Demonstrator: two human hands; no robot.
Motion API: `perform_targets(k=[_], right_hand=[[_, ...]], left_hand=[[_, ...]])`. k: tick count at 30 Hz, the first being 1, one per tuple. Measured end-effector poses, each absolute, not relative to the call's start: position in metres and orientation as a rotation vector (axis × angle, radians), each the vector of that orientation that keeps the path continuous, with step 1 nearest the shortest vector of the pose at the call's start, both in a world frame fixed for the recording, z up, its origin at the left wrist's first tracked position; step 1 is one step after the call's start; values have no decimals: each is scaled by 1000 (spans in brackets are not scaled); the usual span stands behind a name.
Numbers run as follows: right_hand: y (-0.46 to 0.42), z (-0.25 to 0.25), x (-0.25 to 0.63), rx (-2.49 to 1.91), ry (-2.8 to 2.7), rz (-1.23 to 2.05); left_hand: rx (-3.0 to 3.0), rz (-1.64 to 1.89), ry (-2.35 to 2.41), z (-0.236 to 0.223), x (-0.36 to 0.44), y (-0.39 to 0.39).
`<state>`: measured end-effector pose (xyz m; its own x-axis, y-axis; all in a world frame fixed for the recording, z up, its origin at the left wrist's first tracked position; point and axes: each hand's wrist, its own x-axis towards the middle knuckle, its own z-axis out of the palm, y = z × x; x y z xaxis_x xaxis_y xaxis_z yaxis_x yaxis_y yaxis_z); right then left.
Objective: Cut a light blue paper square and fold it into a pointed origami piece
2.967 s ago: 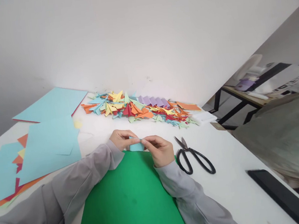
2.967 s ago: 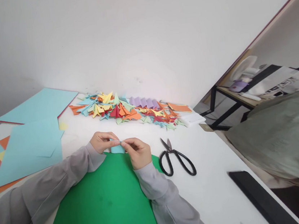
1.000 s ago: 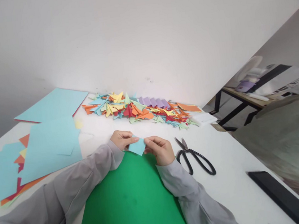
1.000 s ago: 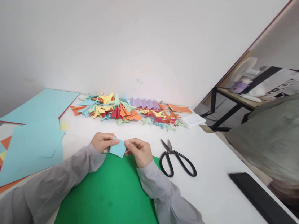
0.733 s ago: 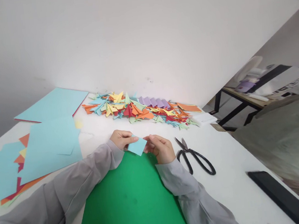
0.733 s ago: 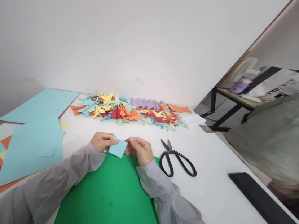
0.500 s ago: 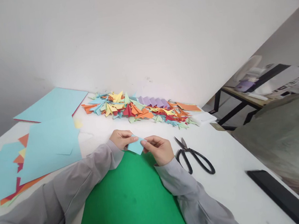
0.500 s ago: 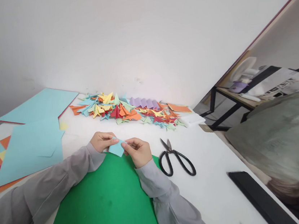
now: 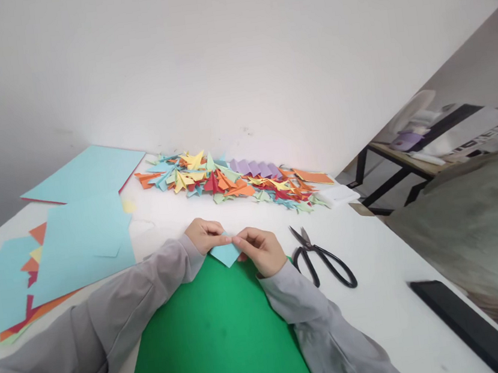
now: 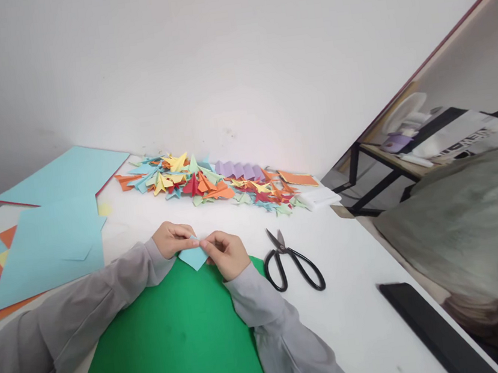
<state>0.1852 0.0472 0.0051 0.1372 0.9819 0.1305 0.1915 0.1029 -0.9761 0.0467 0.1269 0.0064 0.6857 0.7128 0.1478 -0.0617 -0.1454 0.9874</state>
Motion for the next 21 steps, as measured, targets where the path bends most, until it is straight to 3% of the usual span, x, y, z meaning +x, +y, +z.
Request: perform_targets(k=[10,21], right_hand=[[49,6,189,-1326,-1303,803],[50,5,194,-1394,-1329,726]], left_hand=[[1322,546,621,9,47,125],[1626,594,722,5,49,117]])
